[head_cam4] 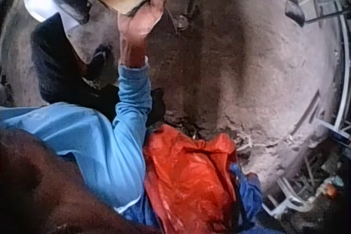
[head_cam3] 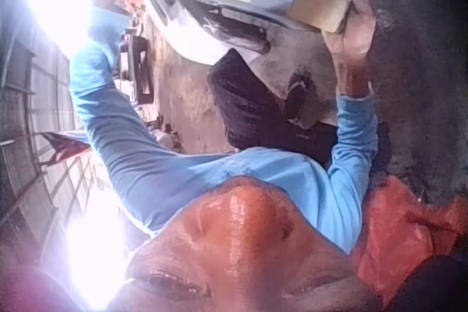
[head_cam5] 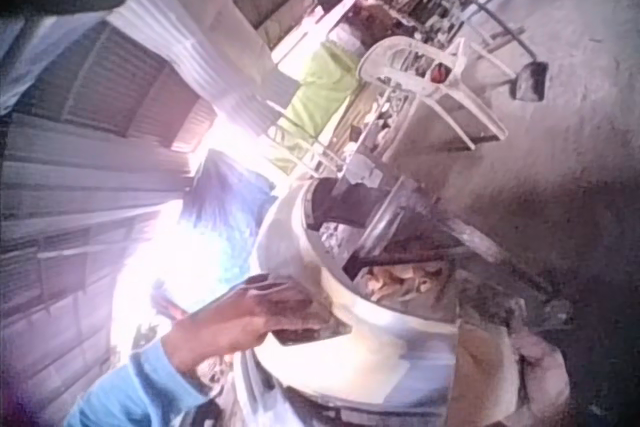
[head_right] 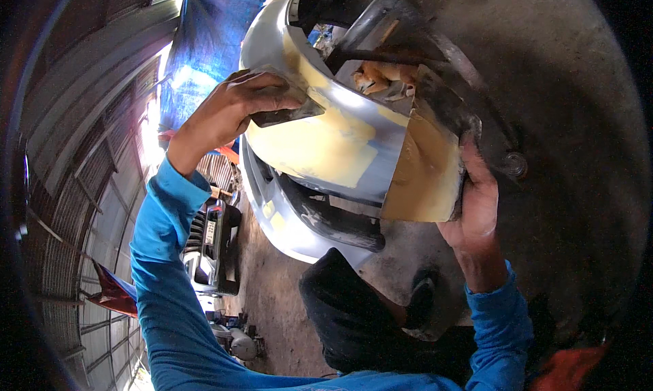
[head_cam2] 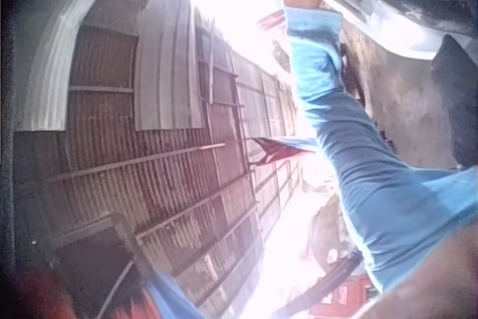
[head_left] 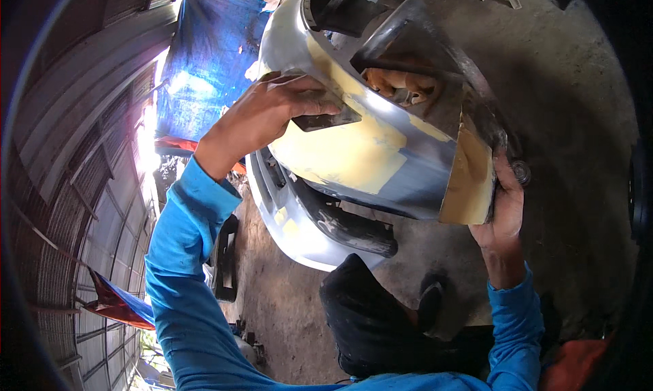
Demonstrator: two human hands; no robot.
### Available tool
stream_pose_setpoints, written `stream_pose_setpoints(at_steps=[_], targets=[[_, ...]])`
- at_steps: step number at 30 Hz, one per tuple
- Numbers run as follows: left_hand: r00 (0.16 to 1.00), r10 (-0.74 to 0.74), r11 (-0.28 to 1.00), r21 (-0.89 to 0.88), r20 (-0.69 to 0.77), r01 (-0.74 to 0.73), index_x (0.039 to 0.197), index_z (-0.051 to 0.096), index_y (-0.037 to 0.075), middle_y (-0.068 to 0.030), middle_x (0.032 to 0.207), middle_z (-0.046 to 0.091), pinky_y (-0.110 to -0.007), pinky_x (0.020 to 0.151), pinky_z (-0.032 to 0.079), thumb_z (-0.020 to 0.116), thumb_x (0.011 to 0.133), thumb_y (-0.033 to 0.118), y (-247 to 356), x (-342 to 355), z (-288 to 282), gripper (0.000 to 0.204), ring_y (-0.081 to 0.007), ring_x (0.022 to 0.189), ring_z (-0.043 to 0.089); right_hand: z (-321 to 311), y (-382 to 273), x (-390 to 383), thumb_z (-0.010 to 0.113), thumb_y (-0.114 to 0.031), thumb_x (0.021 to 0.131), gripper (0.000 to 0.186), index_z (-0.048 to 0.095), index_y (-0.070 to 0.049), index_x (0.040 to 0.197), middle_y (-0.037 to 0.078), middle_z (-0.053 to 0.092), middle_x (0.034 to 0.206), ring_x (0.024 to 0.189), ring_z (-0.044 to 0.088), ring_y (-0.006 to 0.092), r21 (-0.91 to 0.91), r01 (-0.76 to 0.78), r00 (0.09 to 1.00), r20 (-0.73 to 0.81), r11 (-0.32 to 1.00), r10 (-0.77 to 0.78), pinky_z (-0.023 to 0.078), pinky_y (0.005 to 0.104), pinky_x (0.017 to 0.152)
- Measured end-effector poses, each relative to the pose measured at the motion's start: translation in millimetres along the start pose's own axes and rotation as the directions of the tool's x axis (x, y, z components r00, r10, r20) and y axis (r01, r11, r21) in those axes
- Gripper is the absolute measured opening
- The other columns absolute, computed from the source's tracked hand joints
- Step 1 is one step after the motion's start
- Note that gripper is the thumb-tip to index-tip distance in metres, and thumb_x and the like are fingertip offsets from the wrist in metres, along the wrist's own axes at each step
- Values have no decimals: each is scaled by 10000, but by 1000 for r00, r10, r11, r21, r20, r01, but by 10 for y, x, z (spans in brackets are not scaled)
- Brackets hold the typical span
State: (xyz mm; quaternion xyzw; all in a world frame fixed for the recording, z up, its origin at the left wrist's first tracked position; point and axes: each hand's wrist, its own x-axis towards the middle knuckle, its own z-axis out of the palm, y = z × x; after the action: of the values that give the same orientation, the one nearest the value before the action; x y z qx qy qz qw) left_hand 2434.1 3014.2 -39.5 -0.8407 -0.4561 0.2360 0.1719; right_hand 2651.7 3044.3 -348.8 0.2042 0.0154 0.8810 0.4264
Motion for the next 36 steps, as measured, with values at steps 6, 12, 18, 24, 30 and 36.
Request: stream_pose_setpoints(at_steps=[6, 12, 18, 24, 30, 36], targets=[[999, 8, 987, 160, -52, 0, 1159, 751, 223, -50, 1225, 664, -444, 1082, 468, 660, 773, 87, 110, -304, -25, 419, -312, 1216, 593, -12, 50, 55, 413, -358, 1074, 485, 485, -15, 1410, 152, 585, 1376, 1233, 596, 260, -37, 13, 999, -36, 999, -15, 485, 417, 1060], [984, -177, 932, 323, 8, 165, 1180, 726, 260, -31, 1221, 636, -527, 1136, 394, 616, 804, 150, 430, -709, -35, 407, -303, 1264, 562, 71, 123, 67, 391, -337, 1084, 470, 465, -26, 1427, 141, 577, 1385, 1243, 588, 260, -56, -38, 999, -27, 998, 37, 484, 410, 1063], [877, -479, 620, -722, -40, 306, 1254, 692, 229, -162, 1445, 480, -630, 1155, 269, 668, 839, 108, 1669, -1035, 257, 432, -396, 1373, 444, 359, 582, -53, 402, -413, 1076, 512, 463, -58, 1441, 112, 577, 1383, 1242, 583, 240, -312, -92, 985, -167, 946, 40, 490, 398, 1051], [796, -484, 666, -743, -364, 64, 1313, 618, 195, -199, 1446, 450, -584, 1118, 343, 764, 799, 153, 2102, -715, 791, 536, -434, 1357, 440, 427, 699, -132, 372, -395, 1075, 509, 481, -19, 1401, 140, 627, 1285, 1108, 661, 244, -331, -340, 902, -379, 880, 206, 554, 388, 948], [843, -492, 831, -406, -218, 380, 1233, 637, 170, -170, 1385, 517, -569, 1070, 385, 779, 750, 136, 1621, -1131, 664, 505, -423, 1309, 489, 378, 651, 11, 484, -281, 1056, 388, 534, -16, 1335, 118, 638, 1203, 1009, 666, 198, -472, -275, 910, -409, 838, 68, 571, 341, 847], [913, -391, 920, -94, -115, 381, 1275, 639, 427, -61, 1360, 483, -604, 1101, 347, 690, 816, 271, 1882, -626, 435, 487, -364, 1378, 398, 377, 632, -39, 522, -259, 1052, 344, 562, -7, 1284, 104, 652, 1167, 1012, 633, 171, -740, -161, 951, -293, 653, -97, 516, 334, 916]])
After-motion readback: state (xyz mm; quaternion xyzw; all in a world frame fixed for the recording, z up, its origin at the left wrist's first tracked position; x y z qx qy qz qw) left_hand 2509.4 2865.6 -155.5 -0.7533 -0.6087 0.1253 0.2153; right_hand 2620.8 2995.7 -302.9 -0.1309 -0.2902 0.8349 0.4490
